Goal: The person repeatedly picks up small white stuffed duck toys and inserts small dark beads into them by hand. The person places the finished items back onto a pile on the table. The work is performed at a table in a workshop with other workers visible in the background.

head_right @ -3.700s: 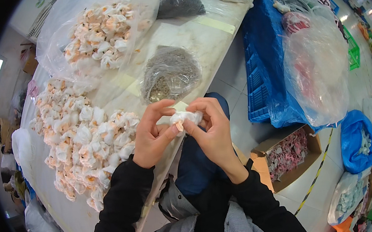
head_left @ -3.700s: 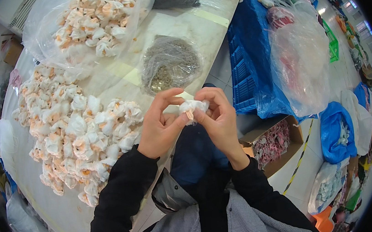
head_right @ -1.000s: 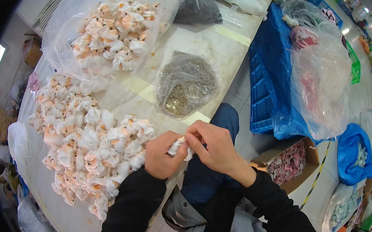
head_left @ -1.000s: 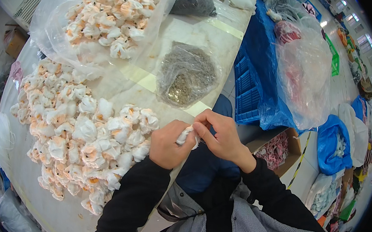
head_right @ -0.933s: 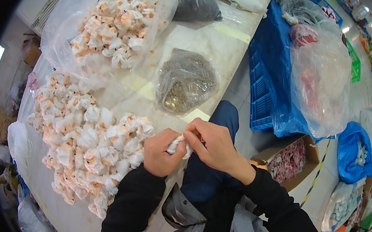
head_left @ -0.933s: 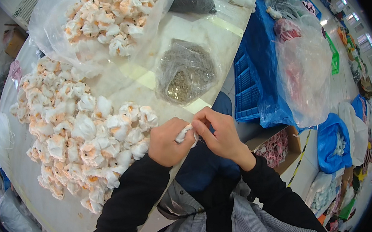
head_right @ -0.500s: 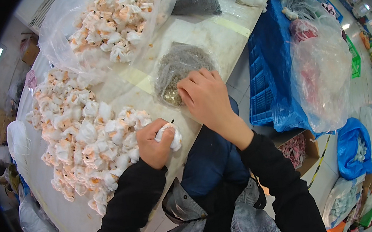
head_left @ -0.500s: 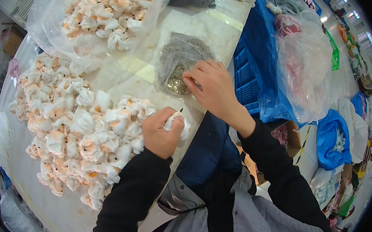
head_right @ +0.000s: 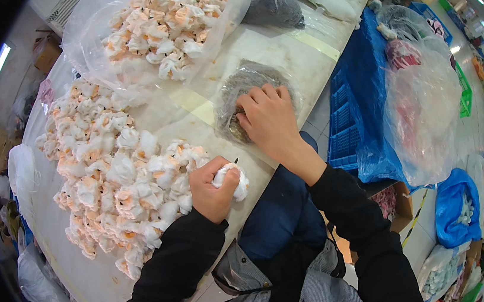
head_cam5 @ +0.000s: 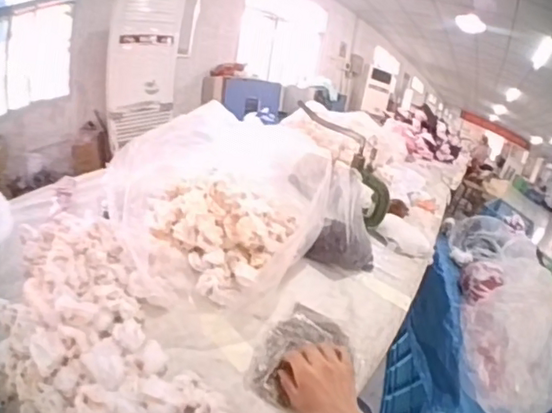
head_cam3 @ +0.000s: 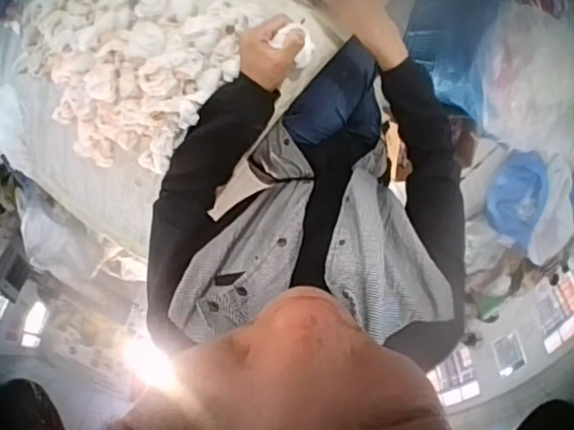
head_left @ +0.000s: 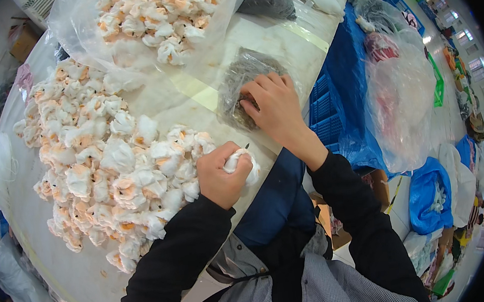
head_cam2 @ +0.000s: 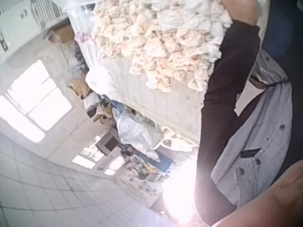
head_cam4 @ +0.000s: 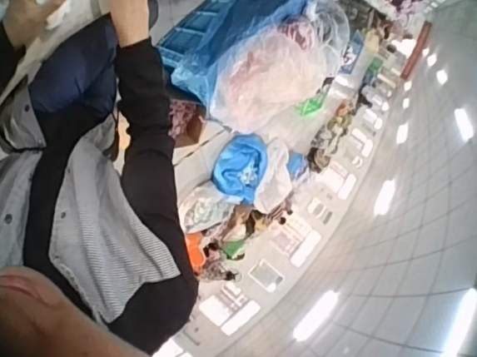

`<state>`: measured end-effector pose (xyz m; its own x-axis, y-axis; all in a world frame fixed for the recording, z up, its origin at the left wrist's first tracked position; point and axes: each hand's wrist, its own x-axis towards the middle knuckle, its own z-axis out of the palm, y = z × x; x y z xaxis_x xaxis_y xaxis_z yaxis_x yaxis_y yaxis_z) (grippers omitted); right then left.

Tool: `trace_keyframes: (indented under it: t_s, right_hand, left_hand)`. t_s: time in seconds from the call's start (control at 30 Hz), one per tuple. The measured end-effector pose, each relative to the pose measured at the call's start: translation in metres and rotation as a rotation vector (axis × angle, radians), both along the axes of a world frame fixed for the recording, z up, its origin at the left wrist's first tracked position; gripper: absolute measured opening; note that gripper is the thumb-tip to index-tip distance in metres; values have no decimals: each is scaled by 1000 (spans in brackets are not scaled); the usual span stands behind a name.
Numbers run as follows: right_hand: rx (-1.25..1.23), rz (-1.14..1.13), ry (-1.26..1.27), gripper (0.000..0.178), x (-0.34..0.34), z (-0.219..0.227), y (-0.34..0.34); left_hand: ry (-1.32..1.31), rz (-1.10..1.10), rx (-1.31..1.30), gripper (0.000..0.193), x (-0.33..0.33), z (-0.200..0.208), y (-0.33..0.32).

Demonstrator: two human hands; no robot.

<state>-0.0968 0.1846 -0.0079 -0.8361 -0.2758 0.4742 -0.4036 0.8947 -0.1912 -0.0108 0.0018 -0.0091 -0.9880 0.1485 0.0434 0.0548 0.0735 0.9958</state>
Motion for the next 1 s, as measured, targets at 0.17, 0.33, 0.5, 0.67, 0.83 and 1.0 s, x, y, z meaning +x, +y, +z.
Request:
trace_keyframes:
  t_s: [0.17, 0.33, 0.5, 0.67, 0.83, 1.0]
  right_hand:
    - [48, -30, 59, 15, -1, -6, -2]
    - [8, -2, 34, 10, -1, -6, 1]
    - [-203, 65, -18, 4, 4, -1, 6]
    - [-355, 79, -104, 5, 8, 6, 10]
    - [-444, 63, -198, 9, 17, 23, 18]
    - [-1116, 184, -815, 14, 54, 46, 16]
  left_hand:
    - [55, 23, -27, 12, 0, 2, 0]
    - [65, 21, -45, 12, -1, 0, 0]
    - [56, 19, -33, 11, -1, -1, 1]
    - [43, 21, -25, 10, 0, 0, 1]
    - [84, 17, -49, 10, -1, -1, 1]
    - [103, 37, -51, 9, 0, -1, 1]
